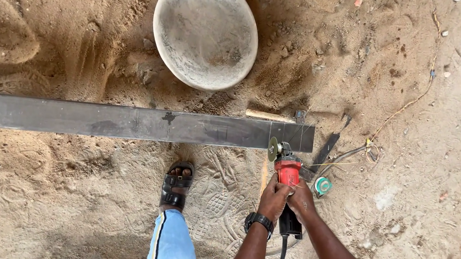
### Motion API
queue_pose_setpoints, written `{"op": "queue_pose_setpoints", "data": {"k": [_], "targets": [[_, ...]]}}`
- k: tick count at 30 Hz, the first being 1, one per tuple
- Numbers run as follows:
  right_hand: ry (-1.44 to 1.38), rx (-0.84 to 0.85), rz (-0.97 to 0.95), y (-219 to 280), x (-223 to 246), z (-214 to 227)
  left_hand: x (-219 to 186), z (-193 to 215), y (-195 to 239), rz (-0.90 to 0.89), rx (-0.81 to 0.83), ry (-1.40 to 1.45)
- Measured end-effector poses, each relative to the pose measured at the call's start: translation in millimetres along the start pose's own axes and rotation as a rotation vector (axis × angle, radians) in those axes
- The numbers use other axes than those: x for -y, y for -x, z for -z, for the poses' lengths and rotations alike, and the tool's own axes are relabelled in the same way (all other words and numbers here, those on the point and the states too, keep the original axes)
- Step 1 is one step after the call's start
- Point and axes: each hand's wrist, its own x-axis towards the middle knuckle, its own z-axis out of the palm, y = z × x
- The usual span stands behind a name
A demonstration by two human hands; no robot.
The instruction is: The person uses an angle grinder to cut a square steel tube lying on sandy ground, producing sparks. They pause to measure the tube with a ruler, mark a line using a try square, reposition the tube, and resume grinding along the marked line.
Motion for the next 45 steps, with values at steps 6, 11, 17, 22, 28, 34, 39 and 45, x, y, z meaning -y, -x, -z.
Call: {"op": "queue_pose_setpoints", "data": {"k": [6,11,17,22,28,34,39,45], "targets": [[0.077,-0.006,0.018,8,17,10,-12,-3,5,0.043,-0.004,0.001],[0.016,0.026,0.042,6,22,12,-17,-3,4,0.052,-0.013,-0.051],[0.142,0.02,-0.085,10,36,17,-10,-4,-4,0.015,-0.007,-0.031],[0.064,-0.005,-0.046,-23,0,8,-17,-6,-2,0.031,-0.004,0.018],[0.048,0.036,0.013,3,34,19,-24,-7,1,0.01,-0.005,0.011],[0.094,0.041,-0.069,5,46,23,-17,-9,-7,-0.011,0.041,0.057],[0.057,0.044,-0.043,-3,40,22,-23,-10,-7,0.006,-0.012,0.009],[0.02,0.066,-0.089,-9,40,25,-27,-11,-7,0.039,-0.011,0.003]]}}
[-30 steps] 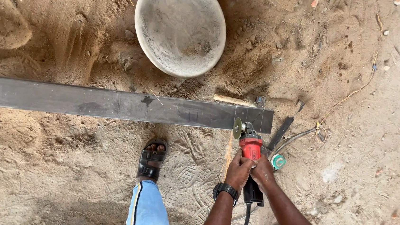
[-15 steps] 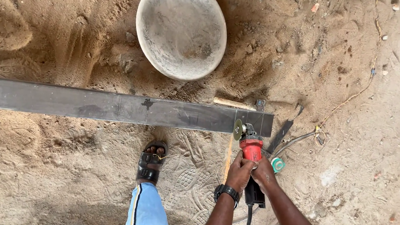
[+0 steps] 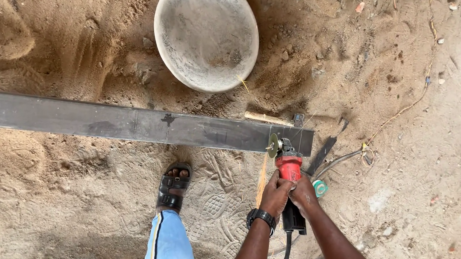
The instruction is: The person uses an angle grinder to cut a square steel tube lying on sandy ground, producing sparks. They pause to measure the tube with a ruler, mark a line using a try square, reposition the tube, and resume grinding along the marked line.
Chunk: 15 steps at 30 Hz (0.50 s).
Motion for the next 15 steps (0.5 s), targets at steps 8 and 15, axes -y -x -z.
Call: {"op": "queue_pose_setpoints", "data": {"k": [8,15], "targets": [[-0.015,0.013,0.065,8,14,5,1,-2,-4,-0.071,0.0,0.048],[-0.054,0.007,0.074,-12,-1,3,2,-5,-10,-0.08,-0.017,0.046]]}}
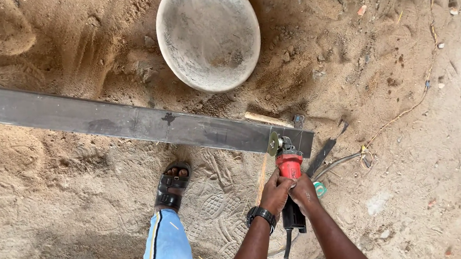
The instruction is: The person uses an angle grinder to cut a square steel tube lying on sandy ground, producing sparks. They pause to measure the tube with a ruler, mark a line using a try square, reposition the tube, and resume grinding along the marked line.
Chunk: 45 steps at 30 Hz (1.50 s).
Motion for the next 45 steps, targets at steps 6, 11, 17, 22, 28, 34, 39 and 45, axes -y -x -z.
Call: {"op": "queue_pose_setpoints", "data": {"k": [6,11,17,22,28,34,39,45], "targets": [[0.002,-0.003,-0.012,14,23,2,-7,-1,2,-0.029,0.001,-0.008],[0.025,-0.04,-0.111,17,30,4,-11,-3,3,0.039,-0.033,-0.067],[0.034,-0.022,-0.078,3,20,3,-2,-3,-9,-0.135,-0.057,-0.157],[0.048,-0.012,-0.062,-8,19,6,-1,-6,-13,-0.168,-0.062,-0.186],[-0.088,0.034,-0.036,-29,4,7,24,-11,-43,-0.246,-0.162,-0.242],[0.008,-0.038,-0.112,-24,17,9,-5,-10,-25,-0.17,-0.114,-0.295],[-0.049,0.004,-0.049,-11,30,10,-11,-11,-24,-0.16,-0.097,-0.272],[0.009,-0.019,-0.101,-8,37,11,-16,-11,-24,-0.162,-0.115,-0.296]]}}
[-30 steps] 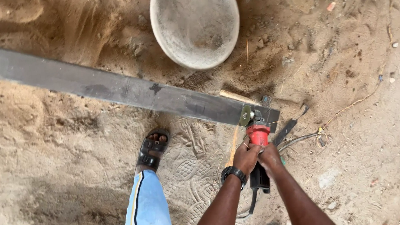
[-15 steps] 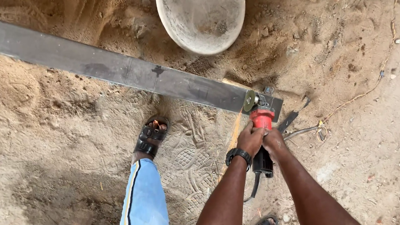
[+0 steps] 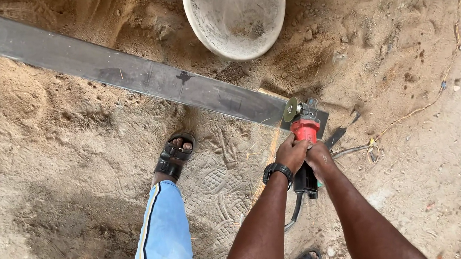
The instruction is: The person uses an angle grinder to cut a square steel tube lying on sandy ground, producing sparks. They pause to measure the tube with a ruler, mark a line using a try square, reposition the tube, and resume grinding along the marked line.
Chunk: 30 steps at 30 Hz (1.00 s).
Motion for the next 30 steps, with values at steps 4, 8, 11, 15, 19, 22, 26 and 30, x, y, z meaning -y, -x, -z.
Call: {"op": "queue_pose_setpoints", "data": {"k": [4,8,11,15,19,22,26,30], "targets": [[0.082,-0.021,-0.01,-39,-17,1,2,-3,-5,-0.014,-0.006,0.027],[-0.009,0.016,0.02,-30,-8,2,-3,-2,-5,-0.02,-0.005,0.029],[-0.025,0.011,-0.02,-21,2,2,-5,-3,-12,-0.031,-0.001,0.037],[-0.085,0.05,0.021,-13,12,5,-10,-6,-14,-0.008,-0.012,0.023],[-0.052,0.029,0.027,-27,12,8,-16,-4,-15,-0.009,0.002,0.032],[-0.151,0.082,0.054,-41,5,6,-16,-4,-21,-0.014,-0.005,0.007],[-0.052,-0.043,-0.07,-21,31,5,-27,-2,-24,0.05,0.028,0.03],[0.031,-0.032,-0.038,-14,36,5,-20,-7,-34,0.04,-0.003,-0.029]]}}
